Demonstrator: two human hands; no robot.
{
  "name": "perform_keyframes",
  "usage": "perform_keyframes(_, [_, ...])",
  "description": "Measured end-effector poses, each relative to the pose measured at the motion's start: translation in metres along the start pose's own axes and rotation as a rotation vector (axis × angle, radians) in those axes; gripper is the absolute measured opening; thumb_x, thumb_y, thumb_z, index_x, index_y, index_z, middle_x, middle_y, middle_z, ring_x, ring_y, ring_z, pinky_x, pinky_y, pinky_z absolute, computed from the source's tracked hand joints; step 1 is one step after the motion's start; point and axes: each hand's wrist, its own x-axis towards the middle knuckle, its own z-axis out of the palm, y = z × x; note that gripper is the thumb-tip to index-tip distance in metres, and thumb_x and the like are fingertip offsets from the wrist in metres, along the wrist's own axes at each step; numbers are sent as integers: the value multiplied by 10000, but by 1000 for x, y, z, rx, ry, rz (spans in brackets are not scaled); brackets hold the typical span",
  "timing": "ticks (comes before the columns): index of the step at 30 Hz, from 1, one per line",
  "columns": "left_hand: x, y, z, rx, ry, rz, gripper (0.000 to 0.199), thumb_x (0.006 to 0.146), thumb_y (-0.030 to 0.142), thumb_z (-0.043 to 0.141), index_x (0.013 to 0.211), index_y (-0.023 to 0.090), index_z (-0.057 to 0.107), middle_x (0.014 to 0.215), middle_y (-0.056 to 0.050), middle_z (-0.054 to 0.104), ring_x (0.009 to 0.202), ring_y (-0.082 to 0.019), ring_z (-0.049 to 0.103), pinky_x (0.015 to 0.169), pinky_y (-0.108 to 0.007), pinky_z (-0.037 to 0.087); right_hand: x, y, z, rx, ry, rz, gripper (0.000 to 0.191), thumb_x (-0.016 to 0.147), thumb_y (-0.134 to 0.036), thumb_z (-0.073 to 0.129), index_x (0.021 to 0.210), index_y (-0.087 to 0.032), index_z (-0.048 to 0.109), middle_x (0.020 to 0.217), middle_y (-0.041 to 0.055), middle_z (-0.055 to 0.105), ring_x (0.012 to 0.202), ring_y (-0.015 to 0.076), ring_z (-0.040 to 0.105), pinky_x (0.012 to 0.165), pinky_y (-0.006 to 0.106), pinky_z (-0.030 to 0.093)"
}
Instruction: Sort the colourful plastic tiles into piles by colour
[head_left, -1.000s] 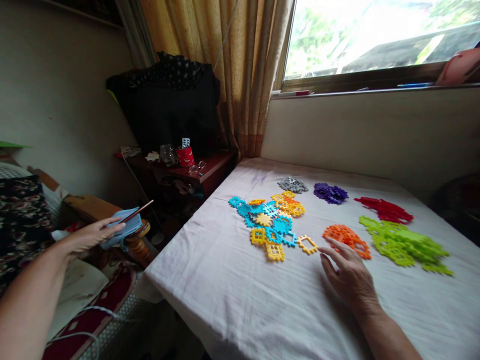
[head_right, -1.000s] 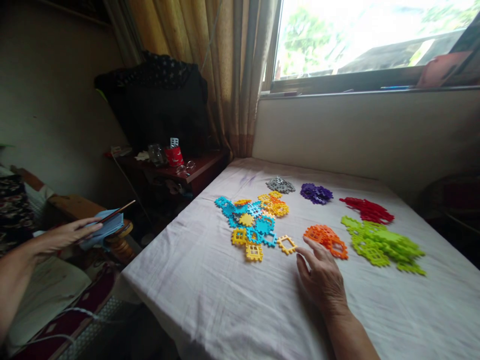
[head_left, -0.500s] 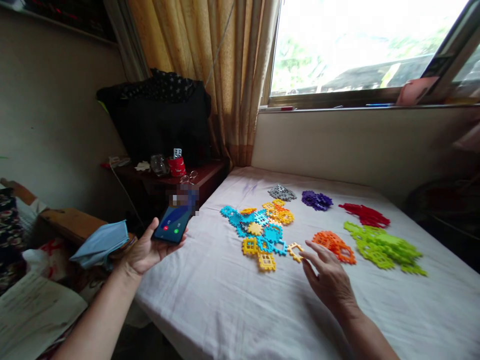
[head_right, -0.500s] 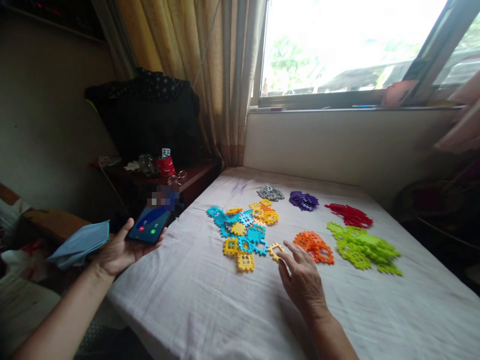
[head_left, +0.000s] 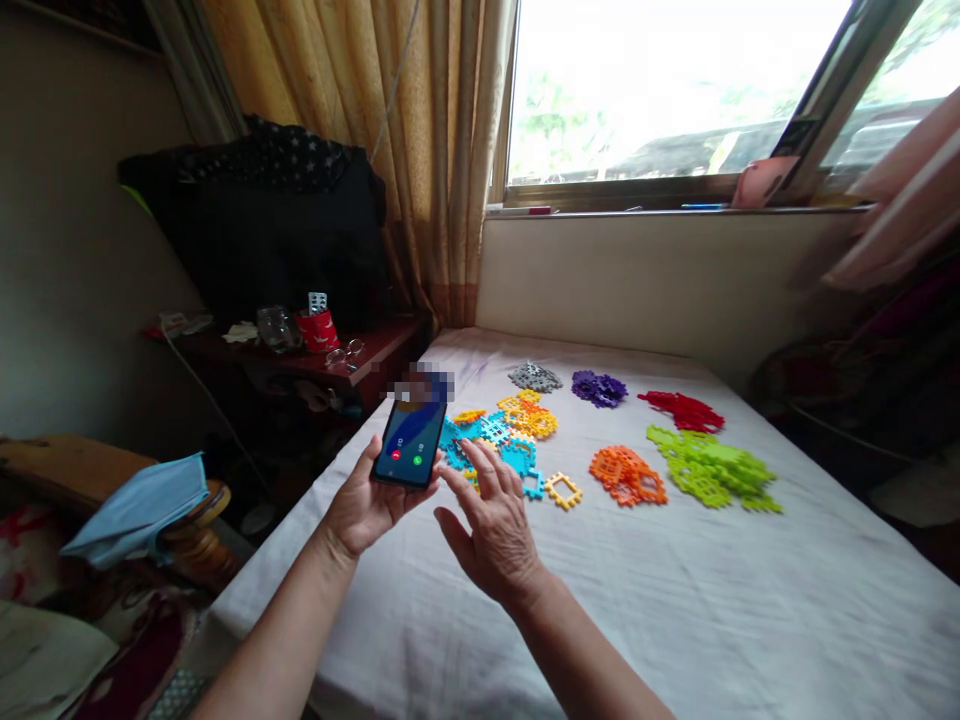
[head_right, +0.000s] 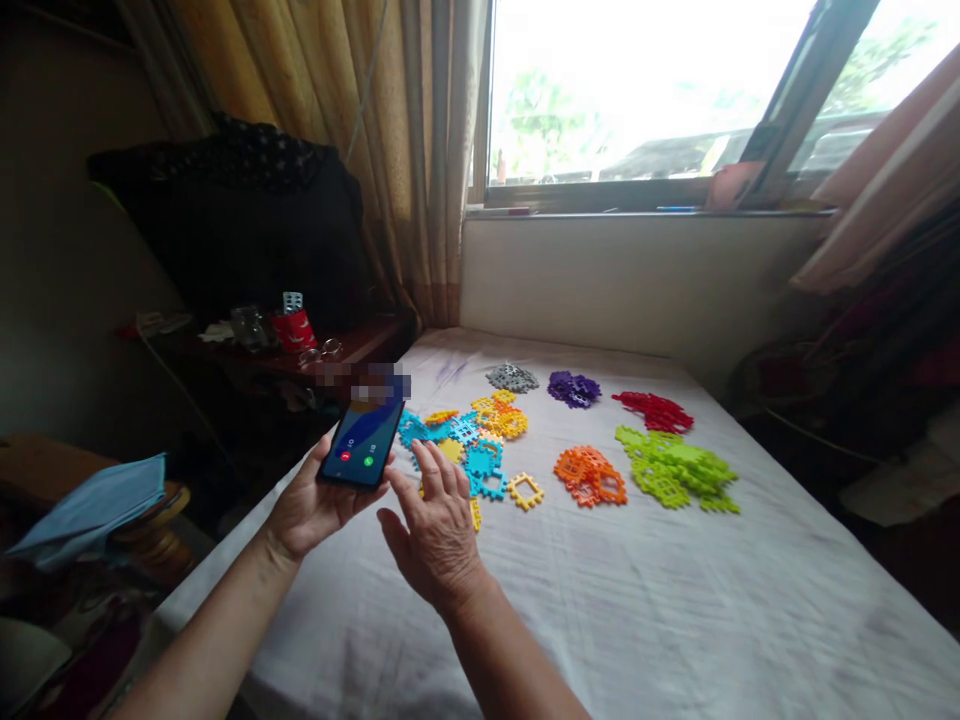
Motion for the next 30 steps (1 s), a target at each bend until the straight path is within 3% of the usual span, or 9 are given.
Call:
perform_keyframes(13, [10, -19, 10, 2, 3, -44, 514, 957, 503, 503, 1241, 99, 645, 1104, -146, 744, 997, -220, 713, 921, -339, 549, 4, -4, 9, -3, -42, 16, 459, 895, -365, 632, 1348, -316, 570, 1563, 82, 362, 1457, 298, 296, 1149, 490, 289])
perform_keyframes(19, [11, -20, 13, 94, 84, -11, 468, 959, 489, 503, 1181, 114, 674, 1050, -134, 756, 924, -223, 730, 845, -322, 575, 9, -1, 8, 14, -40, 27, 424, 905, -348, 616, 1327, -315, 589, 1552, 83, 378, 1445, 304, 311, 1144, 507, 296])
perform_keyframes(24, [-2, 8, 3, 244, 196, 48, 466, 968, 489, 472, 1118, 107, 692, 1034, -138, 757, 932, -254, 730, 899, -368, 575, -8, 30, 1, -45, -21, 98, 393, 936, -308, 558, 1323, -239, 579, 1500, 145, 439, 1392, 312, 386, 1091, 519, 372])
perform_keyframes(30, [-33, 72, -17, 401, 586, 228, 370, 974, 392, 476, 1139, 110, 648, 988, -123, 762, 898, -227, 720, 838, -329, 585, -48, 77, -5, -176, -31, 96, 335, 957, -299, 519, 1265, -197, 602, 1443, 176, 496, 1348, 323, 447, 1048, 518, 419])
